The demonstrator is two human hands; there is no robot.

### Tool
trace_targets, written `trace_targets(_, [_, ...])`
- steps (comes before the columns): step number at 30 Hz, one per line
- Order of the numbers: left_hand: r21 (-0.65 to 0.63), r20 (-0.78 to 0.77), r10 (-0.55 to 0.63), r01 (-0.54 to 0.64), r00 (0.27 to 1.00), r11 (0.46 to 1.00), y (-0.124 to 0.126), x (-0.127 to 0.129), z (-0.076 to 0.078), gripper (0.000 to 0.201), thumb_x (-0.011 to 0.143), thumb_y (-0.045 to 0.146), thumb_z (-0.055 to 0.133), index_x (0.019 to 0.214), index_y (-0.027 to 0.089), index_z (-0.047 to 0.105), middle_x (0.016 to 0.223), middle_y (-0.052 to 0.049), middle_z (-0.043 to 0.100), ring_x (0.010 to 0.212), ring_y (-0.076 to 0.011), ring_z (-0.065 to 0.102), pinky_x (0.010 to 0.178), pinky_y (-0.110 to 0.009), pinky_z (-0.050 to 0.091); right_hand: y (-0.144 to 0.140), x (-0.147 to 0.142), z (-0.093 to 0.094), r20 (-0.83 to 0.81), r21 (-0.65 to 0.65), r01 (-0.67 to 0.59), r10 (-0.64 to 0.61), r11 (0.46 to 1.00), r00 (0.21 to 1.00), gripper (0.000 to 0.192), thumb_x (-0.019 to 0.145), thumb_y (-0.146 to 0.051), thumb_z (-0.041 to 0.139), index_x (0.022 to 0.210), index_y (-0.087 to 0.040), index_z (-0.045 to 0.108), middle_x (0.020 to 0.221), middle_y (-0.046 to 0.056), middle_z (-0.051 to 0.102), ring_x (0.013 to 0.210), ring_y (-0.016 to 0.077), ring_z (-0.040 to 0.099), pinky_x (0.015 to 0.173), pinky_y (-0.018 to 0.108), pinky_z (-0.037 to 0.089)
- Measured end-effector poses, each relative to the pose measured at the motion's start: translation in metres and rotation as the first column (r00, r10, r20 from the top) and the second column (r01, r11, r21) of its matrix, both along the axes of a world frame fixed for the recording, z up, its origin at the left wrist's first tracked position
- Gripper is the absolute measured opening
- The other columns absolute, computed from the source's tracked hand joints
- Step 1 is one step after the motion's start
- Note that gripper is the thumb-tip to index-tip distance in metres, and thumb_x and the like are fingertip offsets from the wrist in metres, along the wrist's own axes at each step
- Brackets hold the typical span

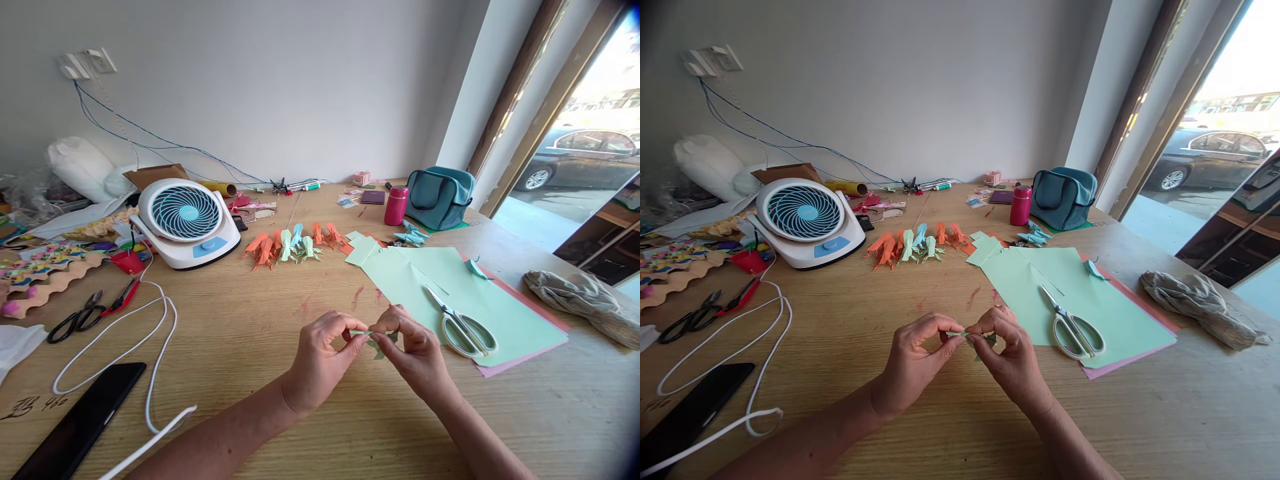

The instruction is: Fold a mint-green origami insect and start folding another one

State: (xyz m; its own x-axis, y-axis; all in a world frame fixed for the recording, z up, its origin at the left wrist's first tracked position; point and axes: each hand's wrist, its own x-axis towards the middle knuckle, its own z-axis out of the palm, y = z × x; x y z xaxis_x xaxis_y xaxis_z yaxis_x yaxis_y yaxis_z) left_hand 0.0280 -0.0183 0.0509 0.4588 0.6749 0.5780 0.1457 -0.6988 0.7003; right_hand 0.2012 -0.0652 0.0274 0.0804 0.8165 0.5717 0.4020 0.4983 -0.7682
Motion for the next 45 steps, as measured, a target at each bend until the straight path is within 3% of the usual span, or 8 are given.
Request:
trace_targets(4, [-0.036, -0.021, -0.024, 0.024, 0.999, 0.999, 0.001, -0.001, 0.004, 0.003, 0.087, 0.019, 0.066, 0.086, 0.017, 0.068, 0.079, 0.000, 0.068, 0.070, -0.0110, 0.061, 0.072, -0.022, 0.049, 0.001, 0.000, 0.000, 0.009, 0.042, 0.009, -0.009, 0.999, 1.000, 0.012, 0.090, -0.015, 0.064, 0.083, -0.024, 0.067, 0.072, -0.001, 0.061, 0.070, 0.0167, 0.052, 0.076, 0.037, 0.038])
trace_targets(9, [-0.291, -0.052, -0.072, 0.054, 0.996, 0.955, 0.002, -0.001, 0.015, 0.009, 0.089, 0.019, 0.060, 0.083, 0.017, 0.066, 0.077, 0.000, 0.070, 0.073, -0.0113, 0.064, 0.073, -0.021, 0.049, 0.001, 0.001, 0.000, 0.053, 0.082, 0.015, -0.019, 0.997, 0.998, 0.011, 0.089, -0.014, 0.064, 0.085, -0.025, 0.067, 0.069, -0.002, 0.061, 0.068, 0.0162, 0.052, 0.078, 0.039, 0.037])
trace_targets(14, [-0.467, -0.049, -0.123, 0.086, 0.991, 0.880, 0.008, -0.002, 0.019, 0.004, 0.084, 0.019, 0.062, 0.087, 0.017, 0.064, 0.078, 0.000, 0.070, 0.077, -0.0131, 0.066, 0.077, -0.023, 0.049, 0.001, -0.001, 0.002, 0.120, 0.116, -0.004, -0.009, 0.993, 0.993, 0.012, 0.089, -0.013, 0.064, 0.083, -0.024, 0.066, 0.070, -0.002, 0.063, 0.066, 0.0157, 0.053, 0.078, 0.039, 0.037])
trace_targets(19, [-0.612, -0.005, -0.181, 0.140, 0.984, 0.778, 0.015, -0.003, 0.017, 0.007, 0.079, 0.019, 0.065, 0.081, 0.016, 0.060, 0.075, 0.001, 0.062, 0.070, -0.0099, 0.057, 0.066, -0.020, 0.044, 0.001, -0.002, 0.004, 0.169, 0.137, -0.020, -0.003, 0.990, 0.986, 0.012, 0.090, -0.014, 0.064, 0.082, -0.023, 0.065, 0.072, -0.002, 0.065, 0.068, 0.0160, 0.054, 0.078, 0.040, 0.037])
trace_targets(26, [-0.749, 0.120, -0.148, 0.187, 0.982, 0.636, 0.013, 0.000, 0.015, 0.015, 0.077, 0.019, 0.064, 0.085, 0.016, 0.051, 0.071, 0.005, 0.051, 0.064, -0.0068, 0.045, 0.061, -0.019, 0.035, 0.002, -0.002, 0.002, 0.189, 0.127, -0.013, -0.011, 0.992, 0.982, 0.010, 0.090, -0.015, 0.065, 0.084, -0.023, 0.065, 0.073, -0.001, 0.065, 0.068, 0.0165, 0.054, 0.079, 0.041, 0.036])
trace_targets(33, [-0.699, 0.089, -0.218, 0.217, 0.972, 0.682, 0.013, -0.003, 0.014, 0.011, 0.082, 0.020, 0.060, 0.090, 0.017, 0.052, 0.079, 0.002, 0.057, 0.072, -0.0098, 0.052, 0.068, -0.022, 0.040, 0.001, -0.001, 0.000, 0.205, 0.104, -0.012, -0.010, 0.995, 0.979, 0.008, 0.090, -0.018, 0.065, 0.089, -0.025, 0.068, 0.073, -0.001, 0.064, 0.069, 0.0175, 0.053, 0.079, 0.041, 0.036])
trace_targets(38, [-0.663, -0.016, -0.193, 0.134, 0.981, 0.736, 0.014, -0.003, 0.012, 0.012, 0.081, 0.015, 0.057, 0.091, 0.018, 0.052, 0.074, 0.004, 0.055, 0.067, -0.0089, 0.049, 0.063, -0.021, 0.039, 0.001, -0.001, 0.001, 0.242, 0.116, -0.015, -0.014, 0.993, 0.970, 0.012, 0.089, -0.013, 0.066, 0.090, -0.025, 0.068, 0.075, -0.001, 0.064, 0.072, 0.0172, 0.053, 0.081, 0.041, 0.035])
trace_targets(45, [-0.684, -0.059, -0.166, 0.082, 0.984, 0.725, 0.013, -0.001, 0.017, 0.018, 0.076, 0.013, 0.057, 0.090, 0.018, 0.047, 0.069, 0.006, 0.049, 0.061, -0.0078, 0.042, 0.057, -0.020, 0.034, 0.001, -0.003, 0.002, 0.288, 0.127, -0.006, -0.031, 0.992, 0.957, 0.014, 0.089, -0.011, 0.063, 0.090, -0.024, 0.068, 0.075, 0.000, 0.064, 0.074, 0.0178, 0.053, 0.079, 0.040, 0.036])
